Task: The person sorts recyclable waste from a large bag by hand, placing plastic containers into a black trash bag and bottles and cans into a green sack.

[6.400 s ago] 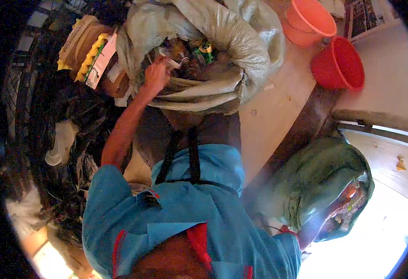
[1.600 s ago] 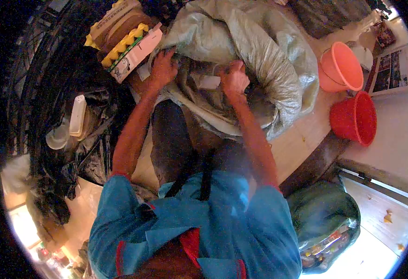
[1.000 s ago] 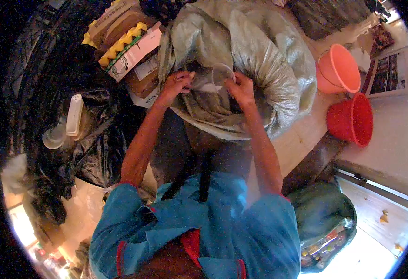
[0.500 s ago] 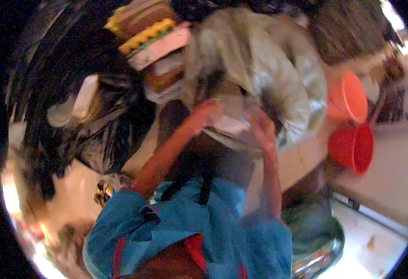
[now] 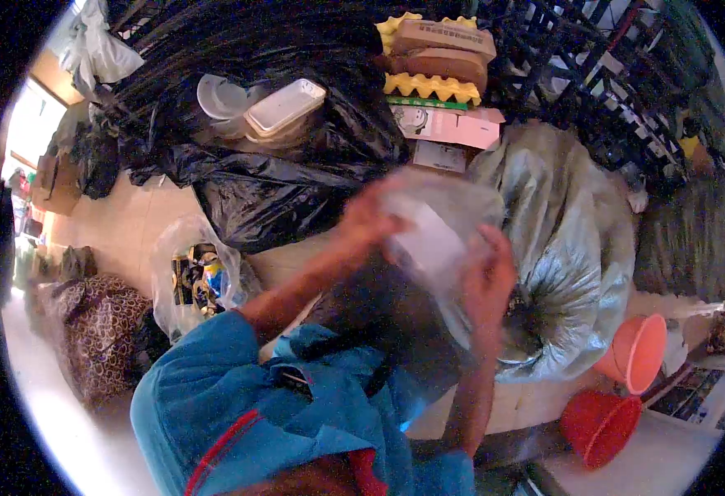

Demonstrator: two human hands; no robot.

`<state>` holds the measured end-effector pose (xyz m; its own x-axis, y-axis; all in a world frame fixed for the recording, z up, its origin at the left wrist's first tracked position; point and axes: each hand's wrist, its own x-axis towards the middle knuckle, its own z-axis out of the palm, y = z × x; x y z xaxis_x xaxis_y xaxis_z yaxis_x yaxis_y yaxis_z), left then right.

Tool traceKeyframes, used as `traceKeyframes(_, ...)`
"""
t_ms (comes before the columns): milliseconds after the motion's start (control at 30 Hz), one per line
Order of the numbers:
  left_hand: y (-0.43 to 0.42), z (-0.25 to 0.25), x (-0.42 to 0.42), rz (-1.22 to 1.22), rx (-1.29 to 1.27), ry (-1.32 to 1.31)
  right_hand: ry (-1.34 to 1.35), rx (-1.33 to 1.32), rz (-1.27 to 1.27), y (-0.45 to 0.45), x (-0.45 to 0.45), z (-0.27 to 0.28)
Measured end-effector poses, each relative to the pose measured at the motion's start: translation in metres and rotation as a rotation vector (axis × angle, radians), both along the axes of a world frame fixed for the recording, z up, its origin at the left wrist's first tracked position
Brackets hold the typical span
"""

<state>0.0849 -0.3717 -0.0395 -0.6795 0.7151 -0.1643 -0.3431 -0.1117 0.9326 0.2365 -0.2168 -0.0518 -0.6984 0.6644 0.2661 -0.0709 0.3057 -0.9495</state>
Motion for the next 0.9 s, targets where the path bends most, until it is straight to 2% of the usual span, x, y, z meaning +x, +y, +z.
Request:
traceKeyframes(33,-0.017,0.013,-0.019,0.077,0.02,0.078,-0.016,0.103,0.036,-0.014,-0.025,0.022)
traceKeyframes(100,-0.048,0.036,-0.051,0.259,0.107,0.184,0.003,0.097,0.154,-0.032,-0.081,0.047)
traceKeyframes(133,-0.063,0.054,-0.067,0.281,0.066,0.225,0.106,0.097,0.223,-0.041,-0.114,0.055)
traceKeyframes(167,-0.075,0.061,-0.08,0.396,0.069,0.29,0.059,0.064,0.311,-0.05,-0.142,0.065)
traceKeyframes(200,-0.089,0.048,-0.111,0.465,0.019,0.266,0.009,0.033,0.396,-0.059,-0.17,0.074)
traceKeyframes(233,-0.101,0.052,-0.129,0.496,-0.026,0.286,0.009,0.072,0.467,-0.063,-0.201,0.063)
traceKeyframes(267,-0.113,0.049,-0.141,0.626,-0.123,0.265,-0.063,0.018,0.532,-0.073,-0.226,0.054)
traceKeyframes(333,-0.122,0.051,-0.156,0.646,-0.221,0.24,-0.188,-0.171,0.643,-0.089,-0.254,0.042)
traceKeyframes(433,-0.137,0.02,-0.202,0.613,-0.308,0.322,-0.235,-0.145,0.645,-0.101,-0.284,0.016)
traceKeyframes(500,-0.14,0.004,-0.228,0.59,-0.374,0.373,-0.476,-0.104,0.571,-0.104,-0.307,0.001)
traceKeyframes(533,-0.139,-0.001,-0.243,0.57,-0.441,0.428,-0.477,-0.095,0.563,-0.104,-0.316,-0.001)
traceKeyframes(600,-0.135,-0.022,-0.285,0.55,-0.406,0.462,-0.562,-0.035,0.549,-0.105,-0.332,-0.005)
traceKeyframes(667,-0.135,-0.045,-0.334,0.519,-0.329,0.416,-0.554,-0.095,0.614,-0.103,-0.347,-0.015)
traceKeyframes(700,-0.137,-0.044,-0.343,0.539,-0.39,0.531,-0.542,-0.161,0.685,-0.103,-0.35,-0.016)
traceKeyframes(800,-0.128,-0.048,-0.367,0.618,-0.312,0.508,-0.483,-0.193,0.611,-0.099,-0.35,-0.02)
traceKeyframes(867,-0.126,-0.061,-0.391,0.64,-0.39,0.579,-0.472,-0.216,0.634,-0.091,-0.334,-0.01)
traceKeyframes(900,-0.128,-0.069,-0.404,0.635,-0.514,0.792,-0.455,-0.245,0.659,-0.085,-0.322,-0.006)
